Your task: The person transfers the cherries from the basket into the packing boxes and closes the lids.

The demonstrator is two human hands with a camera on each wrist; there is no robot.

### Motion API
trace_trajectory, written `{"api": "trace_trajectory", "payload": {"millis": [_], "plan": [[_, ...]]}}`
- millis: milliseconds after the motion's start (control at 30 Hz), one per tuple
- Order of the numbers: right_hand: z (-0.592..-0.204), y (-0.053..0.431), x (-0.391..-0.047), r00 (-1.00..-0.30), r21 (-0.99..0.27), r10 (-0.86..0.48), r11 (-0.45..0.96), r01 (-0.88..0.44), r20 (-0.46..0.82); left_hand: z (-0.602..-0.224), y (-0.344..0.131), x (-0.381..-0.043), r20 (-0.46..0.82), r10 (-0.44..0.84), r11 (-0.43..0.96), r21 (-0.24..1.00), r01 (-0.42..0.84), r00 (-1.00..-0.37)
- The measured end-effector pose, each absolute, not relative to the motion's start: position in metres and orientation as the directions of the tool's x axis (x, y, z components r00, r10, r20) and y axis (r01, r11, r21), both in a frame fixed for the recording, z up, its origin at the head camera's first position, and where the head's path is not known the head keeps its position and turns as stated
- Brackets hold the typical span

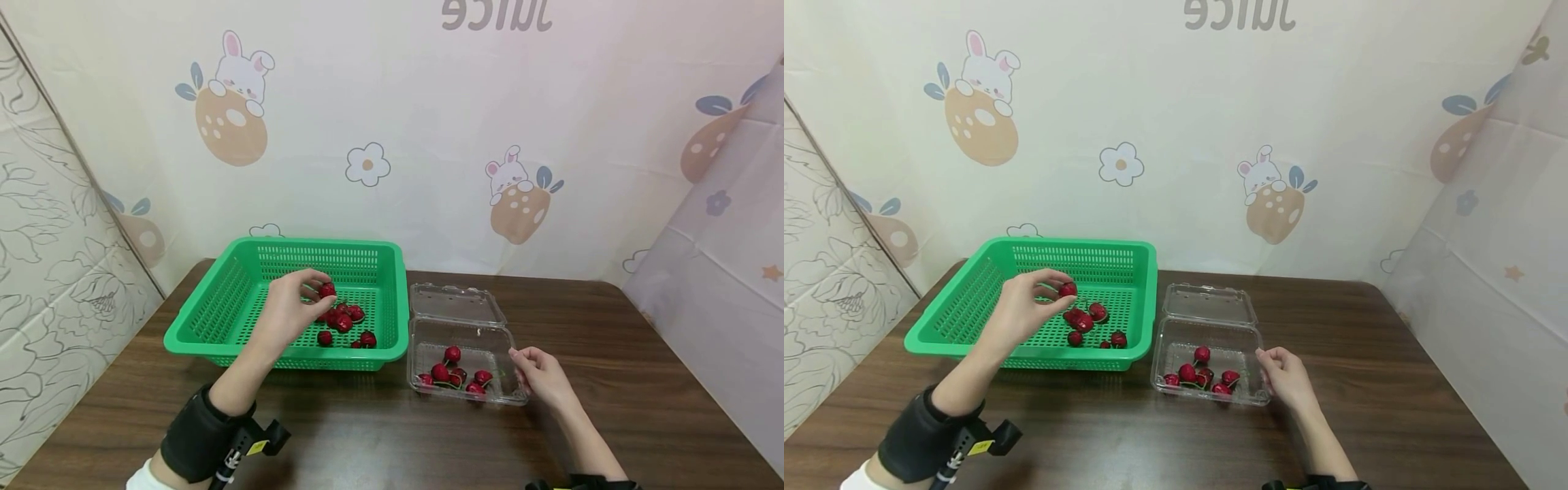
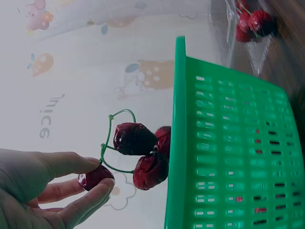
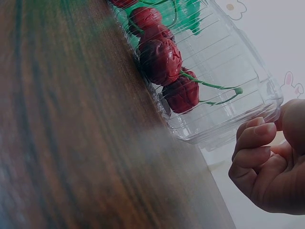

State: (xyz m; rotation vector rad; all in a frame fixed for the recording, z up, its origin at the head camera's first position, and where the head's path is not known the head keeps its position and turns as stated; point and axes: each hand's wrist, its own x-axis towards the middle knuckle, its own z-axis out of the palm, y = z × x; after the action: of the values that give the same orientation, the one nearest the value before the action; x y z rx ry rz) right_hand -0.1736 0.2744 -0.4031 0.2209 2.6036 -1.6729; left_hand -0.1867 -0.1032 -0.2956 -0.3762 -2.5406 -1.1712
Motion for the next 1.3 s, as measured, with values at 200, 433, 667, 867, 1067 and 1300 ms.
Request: {"api": "trace_trajectory", "payload": {"millis": [200,433,667,867,1067,1300], "plan": [[-0.403,0.275,-0.173,-0.989,-0.902,0.096,0.407,0.143,-0.113,-0.295,-0.091,-0.181,0.409,0.109,0.584,0.711,0.391,-0.906],[-0.403,0.274,-0.173,-0.989,-0.903,0.095,0.405,0.146,-0.117,-0.299,-0.074,-0.177,0.442,0.121,0.531,0.728,0.434,-0.889],[-0.402,0.275,-0.173,-0.989,-0.903,0.092,0.406,0.143,-0.115,-0.299,-0.060,-0.174,0.462,0.122,0.510,0.730,0.455,-0.878],[-0.402,0.275,-0.173,-0.989,-0.904,0.089,0.403,0.145,-0.118,-0.300,-0.049,-0.172,0.478,0.146,0.487,0.727,0.484,-0.866],[-0.402,0.275,-0.174,-0.989,-0.903,0.094,0.405,0.145,-0.117,-0.301,-0.037,-0.170,0.488,0.185,0.464,0.722,0.513,-0.853],[-0.403,0.275,-0.174,-0.988,-0.907,0.096,0.394,0.149,-0.121,-0.301,-0.023,-0.168,0.489,0.231,0.454,0.711,0.537,-0.841]]}}
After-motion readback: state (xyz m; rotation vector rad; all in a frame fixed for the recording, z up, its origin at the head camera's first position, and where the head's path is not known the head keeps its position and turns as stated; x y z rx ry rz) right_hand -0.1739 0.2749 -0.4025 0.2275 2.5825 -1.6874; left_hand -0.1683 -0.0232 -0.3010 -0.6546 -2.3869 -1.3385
